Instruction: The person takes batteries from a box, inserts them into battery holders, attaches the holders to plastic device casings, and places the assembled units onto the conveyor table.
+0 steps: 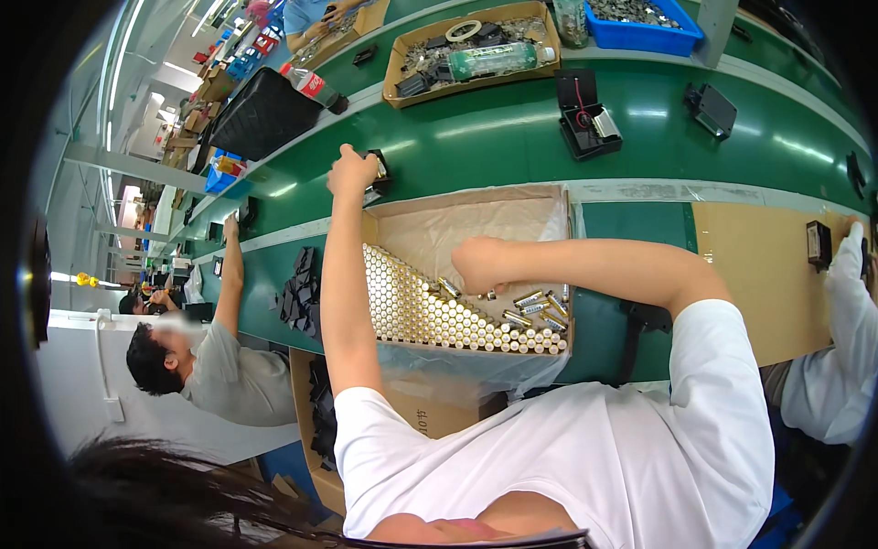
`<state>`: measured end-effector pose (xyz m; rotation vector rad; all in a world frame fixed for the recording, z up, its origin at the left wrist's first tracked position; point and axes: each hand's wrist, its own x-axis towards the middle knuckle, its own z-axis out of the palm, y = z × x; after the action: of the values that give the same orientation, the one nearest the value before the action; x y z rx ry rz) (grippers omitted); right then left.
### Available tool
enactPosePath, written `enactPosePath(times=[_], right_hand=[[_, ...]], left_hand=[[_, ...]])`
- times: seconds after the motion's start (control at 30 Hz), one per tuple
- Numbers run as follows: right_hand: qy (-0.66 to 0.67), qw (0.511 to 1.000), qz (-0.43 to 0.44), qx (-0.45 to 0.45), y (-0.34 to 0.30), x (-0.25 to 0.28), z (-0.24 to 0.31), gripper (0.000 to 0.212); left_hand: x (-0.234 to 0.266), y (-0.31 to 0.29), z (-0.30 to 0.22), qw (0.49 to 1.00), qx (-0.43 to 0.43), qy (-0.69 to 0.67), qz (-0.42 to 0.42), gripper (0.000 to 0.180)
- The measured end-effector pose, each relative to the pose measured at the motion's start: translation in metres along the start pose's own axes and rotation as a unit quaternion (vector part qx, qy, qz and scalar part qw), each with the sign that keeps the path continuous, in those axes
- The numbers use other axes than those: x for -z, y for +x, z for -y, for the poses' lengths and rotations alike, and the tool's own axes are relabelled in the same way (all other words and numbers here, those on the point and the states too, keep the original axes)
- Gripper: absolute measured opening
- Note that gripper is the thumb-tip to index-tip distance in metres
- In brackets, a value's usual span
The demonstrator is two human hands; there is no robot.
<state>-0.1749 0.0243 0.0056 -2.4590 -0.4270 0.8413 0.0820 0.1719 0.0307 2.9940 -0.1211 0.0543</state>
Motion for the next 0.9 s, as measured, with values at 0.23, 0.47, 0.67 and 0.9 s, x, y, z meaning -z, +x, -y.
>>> enactPosePath(times=[0.23, 0.47, 0.67, 0.9], right_hand=[[0.035, 0.996, -0.06, 0.049, 0.021, -0.008, 0.003, 0.039], [-0.009, 0.998, -0.049, 0.046, 0.035, -0.018, 0.013, 0.02], [-0.024, 0.995, -0.068, 0.064, 0.022, -0.017, -0.015, 0.021], [0.177, 0.976, -0.109, 0.066, -0.11, 0.046, -0.05, 0.026]], left_hand=[[-0.009, -0.033, -0.044, 0.956, -0.21, 0.037, -0.202, 0.04], [-0.037, -0.048, -0.145, 0.902, -0.315, -0.266, 0.127, 0.042], [-0.045, -0.042, -0.237, 0.845, -0.077, -0.455, 0.271, 0.036], [-0.061, -0.019, -0.238, 0.904, -0.246, -0.281, 0.21, 0.031]])
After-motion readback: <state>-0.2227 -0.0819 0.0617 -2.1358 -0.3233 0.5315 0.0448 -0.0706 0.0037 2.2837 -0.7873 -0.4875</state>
